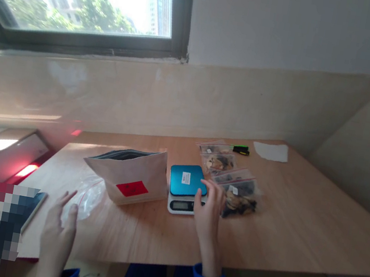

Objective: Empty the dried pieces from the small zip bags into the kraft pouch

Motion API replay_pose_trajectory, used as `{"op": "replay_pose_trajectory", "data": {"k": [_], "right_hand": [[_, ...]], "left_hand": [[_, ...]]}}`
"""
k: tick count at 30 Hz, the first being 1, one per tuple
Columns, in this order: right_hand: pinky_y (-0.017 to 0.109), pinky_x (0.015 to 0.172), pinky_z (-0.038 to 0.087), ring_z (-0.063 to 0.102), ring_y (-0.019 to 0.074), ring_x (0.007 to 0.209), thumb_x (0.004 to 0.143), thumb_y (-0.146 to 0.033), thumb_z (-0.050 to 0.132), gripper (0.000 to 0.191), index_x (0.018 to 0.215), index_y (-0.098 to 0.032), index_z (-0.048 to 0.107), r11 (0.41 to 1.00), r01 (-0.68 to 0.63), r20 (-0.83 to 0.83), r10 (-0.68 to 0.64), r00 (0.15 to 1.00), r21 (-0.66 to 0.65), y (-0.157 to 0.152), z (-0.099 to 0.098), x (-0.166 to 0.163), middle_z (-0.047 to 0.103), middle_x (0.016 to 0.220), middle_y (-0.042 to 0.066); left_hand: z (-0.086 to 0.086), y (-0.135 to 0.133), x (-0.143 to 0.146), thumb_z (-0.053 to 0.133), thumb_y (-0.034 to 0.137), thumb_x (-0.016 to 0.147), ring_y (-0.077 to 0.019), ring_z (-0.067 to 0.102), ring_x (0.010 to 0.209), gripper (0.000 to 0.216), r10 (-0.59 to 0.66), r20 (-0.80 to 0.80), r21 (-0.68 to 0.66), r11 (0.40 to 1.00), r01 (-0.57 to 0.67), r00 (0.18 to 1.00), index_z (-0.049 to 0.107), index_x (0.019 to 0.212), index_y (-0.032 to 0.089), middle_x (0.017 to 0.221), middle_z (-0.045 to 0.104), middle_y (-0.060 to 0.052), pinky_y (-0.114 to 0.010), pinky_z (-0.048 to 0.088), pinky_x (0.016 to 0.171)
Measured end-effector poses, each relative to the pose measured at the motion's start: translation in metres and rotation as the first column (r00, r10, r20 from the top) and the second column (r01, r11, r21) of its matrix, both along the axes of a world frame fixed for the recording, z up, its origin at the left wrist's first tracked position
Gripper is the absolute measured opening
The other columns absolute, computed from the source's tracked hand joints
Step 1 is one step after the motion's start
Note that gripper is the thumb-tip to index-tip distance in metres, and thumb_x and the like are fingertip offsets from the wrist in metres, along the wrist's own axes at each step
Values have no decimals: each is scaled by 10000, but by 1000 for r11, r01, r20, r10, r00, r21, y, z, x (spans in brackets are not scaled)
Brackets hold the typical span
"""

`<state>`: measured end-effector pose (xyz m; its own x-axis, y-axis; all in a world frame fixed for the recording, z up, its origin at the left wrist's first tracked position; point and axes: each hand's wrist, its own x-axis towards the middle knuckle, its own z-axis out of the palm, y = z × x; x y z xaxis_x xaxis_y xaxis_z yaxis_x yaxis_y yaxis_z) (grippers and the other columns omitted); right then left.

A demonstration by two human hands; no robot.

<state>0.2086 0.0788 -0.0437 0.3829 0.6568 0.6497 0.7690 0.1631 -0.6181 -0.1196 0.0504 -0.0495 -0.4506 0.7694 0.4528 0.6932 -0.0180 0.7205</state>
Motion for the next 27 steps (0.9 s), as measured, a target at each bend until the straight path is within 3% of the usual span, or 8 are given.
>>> {"op": "replay_pose_trajectory", "data": {"k": [3, 7, 11, 13, 15, 18, 22, 27], "right_hand": [[588, 965, 358, 450, 385, 1207, 853, -369, 495, 435, 1210, -121, 526, 953, 238, 219, -196, 956, -186, 2, -43, 35, 496, 1307, 239], [571, 939, 377, 432, 395, 1223, 845, -350, 489, 529, 1317, -117, 442, 895, 363, 309, -280, 909, -260, -3, -59, 53, 448, 1371, 241], [519, 920, 412, 482, 367, 1163, 831, -246, 466, 453, 1261, -107, 489, 901, 374, 267, -314, 911, -218, -12, -60, 70, 514, 1295, 227], [485, 929, 417, 502, 340, 1142, 815, -219, 475, 412, 1213, -116, 509, 928, 328, 251, -280, 927, -177, -17, -61, 81, 556, 1230, 210], [469, 921, 421, 515, 326, 1121, 815, -227, 488, 367, 1169, -138, 525, 937, 304, 251, -256, 934, -174, -22, -62, 87, 579, 1193, 190], [468, 855, 434, 523, 342, 1070, 821, -306, 530, 372, 1151, -135, 531, 897, 357, 289, -280, 915, -261, -28, -59, 85, 578, 1172, 198], [452, 761, 436, 525, 355, 992, 803, -258, 538, 337, 1112, -127, 578, 803, 468, 304, -372, 877, -369, -32, -50, 76, 588, 1088, 195], [408, 778, 454, 559, 275, 856, 761, -198, 502, 215, 917, -184, 649, 940, 274, 13, -277, 961, -203, -38, -21, 81, 612, 899, 114]], "left_hand": [[-23, 12, 8, 412, 398, 871, -370, 367, 1379, 408, -69, 42, -205, 976, 77, 997, 629, 1142, 184, 1388, 535, -184, -632, 225, 1099], [-42, 18, 13, 449, 398, 874, -403, 280, 1415, 384, 4, 56, -391, 920, 18, 998, 635, 1160, 221, 1446, 488, -157, -712, 101, 1075], [-18, 4, 12, 419, 399, 869, -369, 350, 1391, 391, 13, 3, -216, 976, -12, 1000, 640, 1130, 209, 1372, 563, -153, -658, 101, 1114], [1, -5, 12, 434, 488, 848, -349, 490, 1288, 409, -81, 78, -135, 987, 91, 994, 656, 1081, 235, 1264, 640, -129, -597, 297, 1077], [19, -15, 15, 446, 615, 813, -341, 632, 1069, 468, -151, 224, -170, 967, 191, 963, 689, 953, 240, 1071, 711, -112, -551, 441, 966], [38, -26, 33, 487, 716, 748, -304, 677, 860, 551, -347, 385, -214, 868, 448, 855, 710, 800, 216, 909, 726, -108, -471, 516, 857], [51, -37, 72, 509, 675, 787, -265, 661, 807, 523, -547, 461, -206, 700, 684, 699, 735, 749, 205, 825, 723, -109, -387, 525, 805], [67, -54, 114, 523, 497, 880, -218, 650, 808, 370, -655, 582, -103, 528, 843, 482, 724, 810, 194, 837, 713, -95, -312, 508, 772]]}}
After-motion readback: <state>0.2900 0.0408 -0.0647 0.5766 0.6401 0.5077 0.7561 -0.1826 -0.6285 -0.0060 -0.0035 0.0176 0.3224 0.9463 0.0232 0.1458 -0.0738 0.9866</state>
